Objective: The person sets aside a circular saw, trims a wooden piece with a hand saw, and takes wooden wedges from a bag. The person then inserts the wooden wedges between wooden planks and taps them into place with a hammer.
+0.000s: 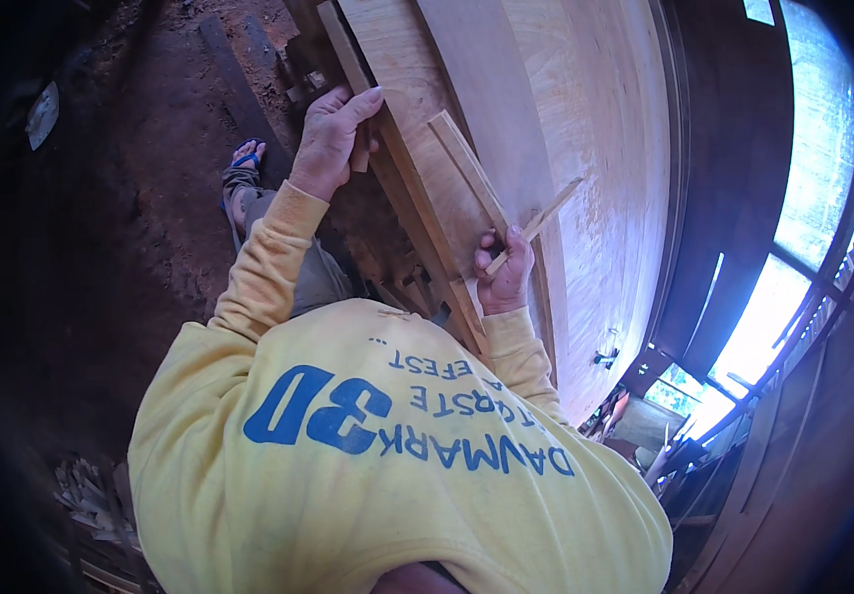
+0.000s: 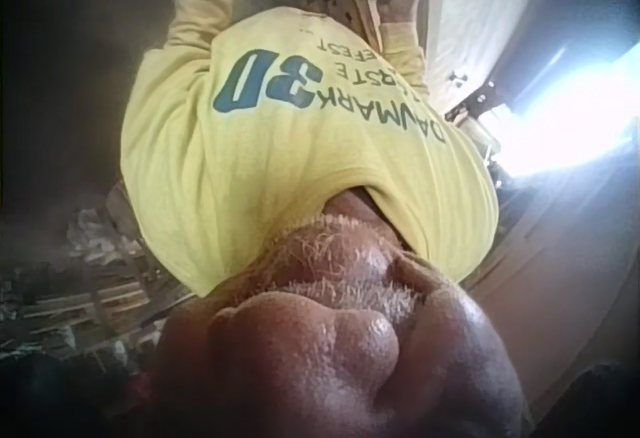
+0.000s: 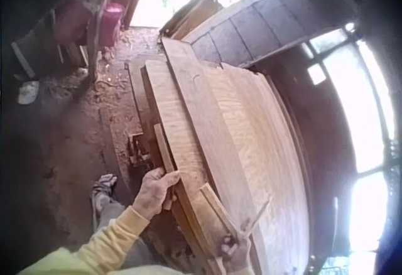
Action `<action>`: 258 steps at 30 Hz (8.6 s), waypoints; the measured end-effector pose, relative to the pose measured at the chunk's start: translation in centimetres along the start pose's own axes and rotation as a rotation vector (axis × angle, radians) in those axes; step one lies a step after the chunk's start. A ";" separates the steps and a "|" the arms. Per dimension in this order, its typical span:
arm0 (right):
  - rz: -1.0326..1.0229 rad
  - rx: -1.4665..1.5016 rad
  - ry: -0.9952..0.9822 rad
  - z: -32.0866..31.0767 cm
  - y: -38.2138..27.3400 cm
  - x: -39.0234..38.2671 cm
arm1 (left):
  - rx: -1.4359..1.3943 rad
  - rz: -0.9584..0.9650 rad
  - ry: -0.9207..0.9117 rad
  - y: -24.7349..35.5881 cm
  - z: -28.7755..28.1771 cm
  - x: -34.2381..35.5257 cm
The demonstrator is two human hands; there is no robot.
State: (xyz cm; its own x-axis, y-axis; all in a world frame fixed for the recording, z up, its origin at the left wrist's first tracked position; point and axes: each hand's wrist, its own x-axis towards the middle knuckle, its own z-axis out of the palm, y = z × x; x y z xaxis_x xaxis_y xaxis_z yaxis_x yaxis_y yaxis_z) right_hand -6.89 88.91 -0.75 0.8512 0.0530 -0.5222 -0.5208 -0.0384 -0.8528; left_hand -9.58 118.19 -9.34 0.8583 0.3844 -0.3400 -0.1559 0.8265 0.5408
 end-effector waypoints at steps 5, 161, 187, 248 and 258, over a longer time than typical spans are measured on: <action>0.051 0.035 -0.060 -0.4 -0.1 0.6 | -0.037 0.018 -0.009 -0.8 -1.1 0.5; -1.105 -2.043 -3.047 -39.1 68.6 -94.2 | -1.065 1.304 2.707 -96.0 -17.4 -169.8; -0.918 -1.668 -2.476 -20.0 58.1 -77.4 | 1.476 0.966 1.919 -21.3 0.2 -146.4; -0.797 -0.577 -0.681 -36.0 8.3 -42.1 | 0.374 0.421 -0.035 -26.8 17.8 -69.8; -1.180 -0.713 -0.589 -26.1 5.1 -30.6 | 0.357 0.490 -0.249 -19.9 17.7 -53.9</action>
State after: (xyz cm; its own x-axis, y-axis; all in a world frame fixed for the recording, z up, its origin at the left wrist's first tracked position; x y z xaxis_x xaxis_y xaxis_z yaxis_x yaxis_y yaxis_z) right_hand -33.94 61.01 10.99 0.5097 0.7763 0.3709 0.7165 -0.1443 -0.6825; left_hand -44.12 73.75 11.89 0.8236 0.5392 0.1760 -0.4226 0.3763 0.8245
